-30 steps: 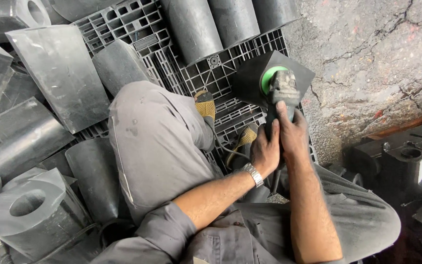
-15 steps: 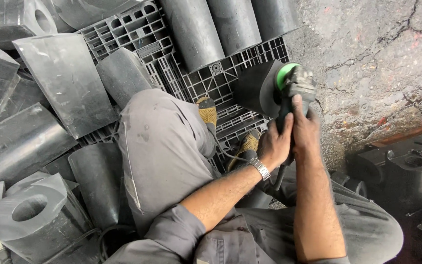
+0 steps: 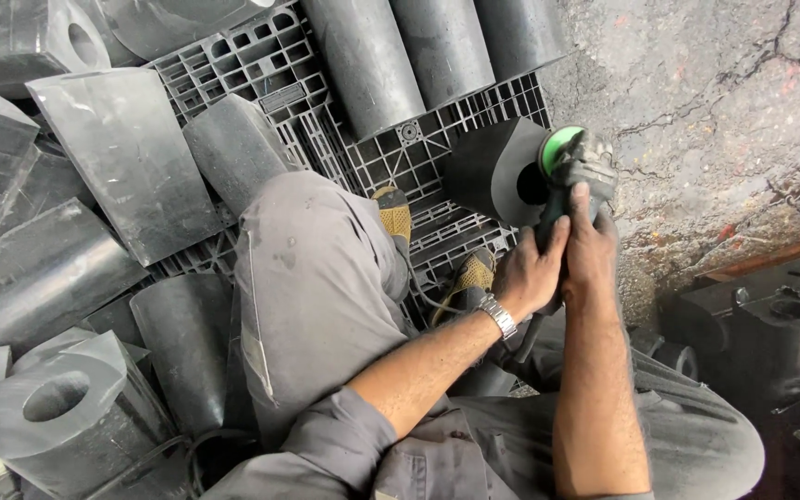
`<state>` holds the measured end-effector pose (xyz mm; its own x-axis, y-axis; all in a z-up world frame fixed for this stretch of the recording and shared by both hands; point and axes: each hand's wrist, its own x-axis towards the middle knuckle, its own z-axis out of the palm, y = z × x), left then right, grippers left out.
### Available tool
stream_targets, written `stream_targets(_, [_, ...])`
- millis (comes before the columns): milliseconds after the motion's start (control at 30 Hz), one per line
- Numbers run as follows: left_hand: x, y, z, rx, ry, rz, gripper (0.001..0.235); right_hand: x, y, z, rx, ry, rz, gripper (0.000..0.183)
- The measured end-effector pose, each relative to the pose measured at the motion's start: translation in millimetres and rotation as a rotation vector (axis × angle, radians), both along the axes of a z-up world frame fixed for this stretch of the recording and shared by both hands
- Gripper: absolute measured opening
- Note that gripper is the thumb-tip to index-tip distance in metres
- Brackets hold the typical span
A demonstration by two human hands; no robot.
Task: Grind the edges of industrial rubber blocks using a handheld angle grinder.
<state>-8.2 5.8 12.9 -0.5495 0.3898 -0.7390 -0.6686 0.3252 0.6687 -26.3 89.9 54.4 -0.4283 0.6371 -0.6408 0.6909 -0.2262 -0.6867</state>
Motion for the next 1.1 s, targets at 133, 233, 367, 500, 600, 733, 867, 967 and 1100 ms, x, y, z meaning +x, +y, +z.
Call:
stream_targets(133, [11.6, -0.6, -9.5, 0.073, 0.052, 0.134, 0.09, -3.2, -4.0, -2.3, 0.042, -0.081, 0.048, 0.08])
stream_targets(233, [5.0, -10.1, -1.4, -0.031, 0.125, 0.178, 0.092, -8.8, -10.3, -1.0, -0.002, 0.079, 0.233, 0.082])
stream_targets(367, [-7.0, -6.3, -1.2, -0.006, 0.044, 0.08, 0.091, -9.7, -7.5, 3.1, 0.018, -0.045, 0.096, 0.082])
stream_targets(500, [5.3, -3.4, -7.7, 0.021, 0.031, 0.083, 0.092, -1.1, 2.7, -16.2, 0.07, -0.003, 0.066, 0.09])
stream_targets(600, [5.2, -6.8, -2.4, 0.022, 0.107, 0.204, 0.094, -13.3, -6.4, 1.9, 0.126, -0.083, 0.32, 0.085])
stream_targets(733, [-15.4, -5.2, -1.1, 0.071, 0.093, 0.204, 0.091, -13.7, -3.1, 3.6, 0.088, -0.12, 0.232, 0.085])
stream_targets(867, [-22.5, -8.0, 3.6, -0.01, 0.1, -0.173, 0.084, 22.9, 20.4, -1.9, 0.003, 0.089, -0.186, 0.079])
stream_targets(967, [-42.3, -10.2, -10.8, -0.213, 0.457, -0.26, 0.078, 50.6, 17.1, 30.1, -0.051, 0.233, -0.367, 0.073])
stream_targets(1100, [-88.3, 5.5, -58.0, -0.585, 1.118, -0.4, 0.075, 94.2, 10.9, 58.6, -0.047, 0.288, -0.431, 0.07])
